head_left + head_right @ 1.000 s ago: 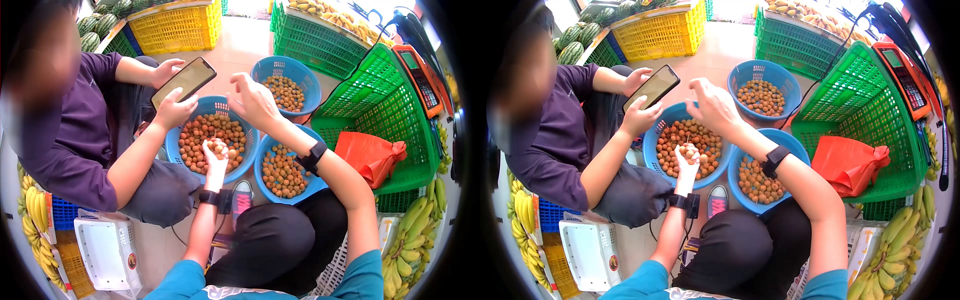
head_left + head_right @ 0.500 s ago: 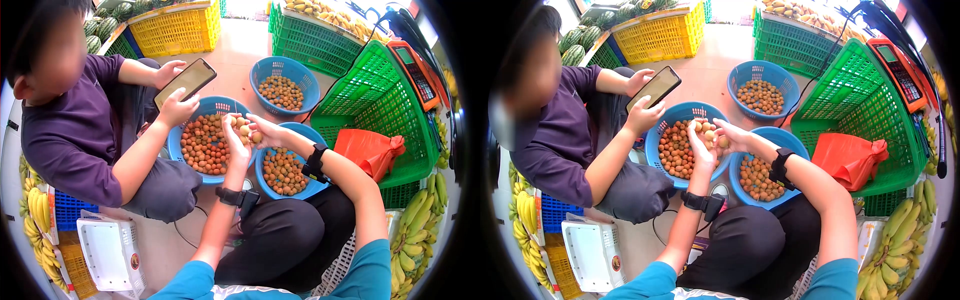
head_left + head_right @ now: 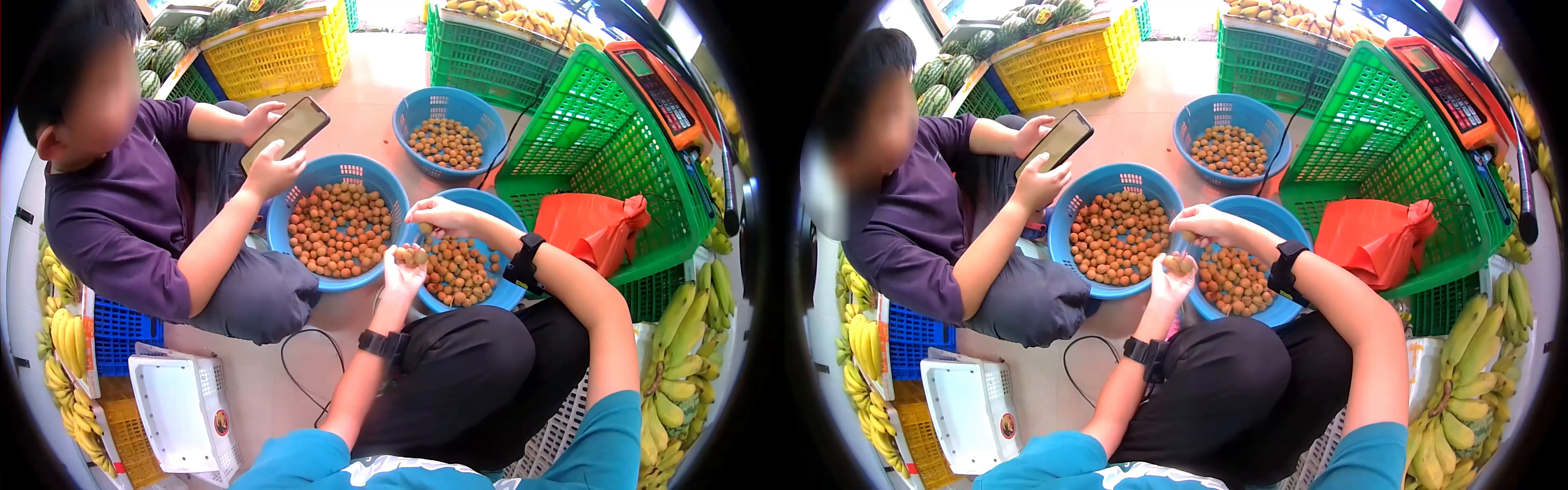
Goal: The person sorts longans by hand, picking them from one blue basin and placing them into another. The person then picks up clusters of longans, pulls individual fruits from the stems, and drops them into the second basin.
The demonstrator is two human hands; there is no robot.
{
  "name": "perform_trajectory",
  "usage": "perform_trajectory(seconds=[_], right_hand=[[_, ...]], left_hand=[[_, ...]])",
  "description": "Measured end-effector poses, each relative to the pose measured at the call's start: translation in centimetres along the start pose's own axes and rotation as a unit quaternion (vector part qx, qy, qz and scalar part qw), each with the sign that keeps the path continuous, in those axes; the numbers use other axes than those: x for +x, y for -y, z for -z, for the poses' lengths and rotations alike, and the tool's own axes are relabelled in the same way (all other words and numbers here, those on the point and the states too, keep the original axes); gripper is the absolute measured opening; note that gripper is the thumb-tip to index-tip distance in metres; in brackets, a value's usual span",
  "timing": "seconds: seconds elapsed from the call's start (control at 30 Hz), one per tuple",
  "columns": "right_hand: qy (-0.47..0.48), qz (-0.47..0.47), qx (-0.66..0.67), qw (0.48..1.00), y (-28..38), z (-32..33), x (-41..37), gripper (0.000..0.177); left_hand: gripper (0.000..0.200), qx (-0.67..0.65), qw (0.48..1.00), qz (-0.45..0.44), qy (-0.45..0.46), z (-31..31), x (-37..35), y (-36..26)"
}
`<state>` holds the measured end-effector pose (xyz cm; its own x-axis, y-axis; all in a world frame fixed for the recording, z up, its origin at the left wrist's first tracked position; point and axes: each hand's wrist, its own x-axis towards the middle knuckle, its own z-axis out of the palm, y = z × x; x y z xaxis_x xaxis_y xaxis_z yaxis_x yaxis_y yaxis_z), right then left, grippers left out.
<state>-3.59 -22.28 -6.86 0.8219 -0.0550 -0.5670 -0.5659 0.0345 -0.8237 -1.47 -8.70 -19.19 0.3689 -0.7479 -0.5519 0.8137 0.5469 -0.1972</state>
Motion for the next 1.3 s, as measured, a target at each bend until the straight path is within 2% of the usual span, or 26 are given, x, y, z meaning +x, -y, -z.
perform_trajectory(seconds=[0.03, 0.1, 0.2, 0.3, 0.37, 0.4, 0.43, 0.5, 0.57, 0.6, 0.63, 0.73, 0.77, 0.83, 0.9, 0.97, 1.0, 1.03, 1.1, 1.17, 1.23, 1.27, 1.3], right_hand=[[-0.002, 0.002, 0.001, 1.000, 0.0, -0.1, -0.3, 0.014], [-0.033, 0.050, -0.105, 0.993, -0.3, 0.0, -1.1, 0.017], [-0.022, 0.078, -0.164, 0.983, -1.1, 1.2, -2.2, 0.019], [-0.024, 0.046, -0.197, 0.979, -3.1, 4.0, -2.5, 0.020], [-0.026, -0.009, -0.232, 0.972, -3.7, 5.7, -3.5, 0.020], [-0.063, -0.019, -0.238, 0.969, -4.2, 6.2, -4.0, 0.019], [-0.099, -0.029, -0.245, 0.964, -4.6, 6.7, -4.5, 0.019], [-0.116, -0.040, -0.277, 0.953, -6.4, 8.8, -4.1, 0.020], [-0.126, -0.043, -0.290, 0.948, -6.9, 9.9, -4.3, 0.019], [-0.128, -0.041, -0.297, 0.945, -7.0, 10.0, -4.6, 0.019], [-0.129, -0.036, -0.306, 0.943, -6.8, 10.0, -4.9, 0.019], [-0.119, -0.013, -0.342, 0.932, -6.0, 9.6, -5.9, 0.018], [-0.115, -0.006, -0.359, 0.926, -5.7, 9.3, -6.3, 0.018], [-0.113, -0.013, -0.440, 0.891, -5.2, 8.3, -6.9, 0.018], [-0.098, -0.005, -0.456, 0.884, -6.1, 8.1, -6.4, 0.017], [-0.079, 0.001, -0.559, 0.825, -6.2, 7.3, -6.6, 0.015], [-0.063, -0.046, -0.575, 0.814, -5.9, 7.0, -6.5, 0.011], [-0.062, -0.044, -0.577, 0.813, -5.7, 6.7, -6.6, 0.011], [-0.061, -0.056, -0.570, 0.817, -5.3, 6.3, -7.1, 0.017], [-0.064, -0.017, -0.575, 0.815, -6.2, 6.7, -6.6, 0.014], [-0.059, -0.037, -0.590, 0.804, -6.3, 6.4, -6.4, 0.011], [-0.059, -0.007, -0.614, 0.787, -7.9, 7.2, -5.2, 0.009], [-0.053, 0.015, -0.631, 0.774, -7.9, 7.0, -5.2, 0.010]], left_hand=[[0.022, 0.048, 0.998, 0.012, -0.036, -0.2, -0.5, 0.7], [0.018, 0.031, 0.993, 0.092, -0.064, 0.2, 0.0, 0.9], [0.019, 0.106, 0.990, 0.069, -0.068, 1.0, -0.3, 1.1], [0.019, 0.091, 0.989, 0.036, -0.107, 1.6, -0.7, 0.6], [0.022, 0.061, 0.994, 0.080, -0.037, 2.1, -1.2, 0.1], [0.023, 0.003, 0.989, 0.145, 0.035, 2.6, -1.2, -0.2], [0.026, 0.004, 0.988, 0.148, 0.034, 3.0, -0.9, -0.2], [0.029, 0.074, 0.993, 0.093, -0.023, 2.2, -0.6, 0.6], [0.030, 0.226, 0.971, 0.077, -0.003, 2.7, 1.0, 1.2], [0.030, 0.270, 0.958, 0.063, -0.067, 2.1, 1.3, 2.0], [0.032, 0.260, 0.957, 0.120, -0.048, 2.7, 2.5, 1.9], [0.034, 0.383, 0.908, 0.139, -0.097, 3.3, 4.4, 1.0], [0.037, 0.415, 0.898, 0.121, -0.080, 3.5, 4.7, 0.6], [0.042, 0.463, 0.878, 0.038, -0.117, 2.2, 3.7, 1.0], [0.043, 0.479, 0.871, 0.023, -0.105, 1.8, 2.9, 0.5], [0.044, 0.494, 0.864, 0.009, -0.092, 1.4, 2.2, -0.4], [0.043, 0.526, 0.850, 0.009, -0.027, 1.1, 1.6, -1.0], [0.042, 0.556, 0.830, 0.009, 0.039, 0.6, 1.1, -1.6], [0.036, 0.593, 0.801, -0.061, 0.057, -0.5, 0.2, -2.9], [0.028, 0.690, 0.703, -0.172, 0.011, -0.5, 0.9, -4.9], [0.028, 0.852, 0.401, -0.336, 0.025, 2.6, 4.4, -9.6], [0.033, 0.884, 0.295, -0.357, -0.064, 2.2, 3.1, -9.5], [0.038, 0.898, 0.252, -0.345, -0.107, 2.6, 2.6, -9.8]])
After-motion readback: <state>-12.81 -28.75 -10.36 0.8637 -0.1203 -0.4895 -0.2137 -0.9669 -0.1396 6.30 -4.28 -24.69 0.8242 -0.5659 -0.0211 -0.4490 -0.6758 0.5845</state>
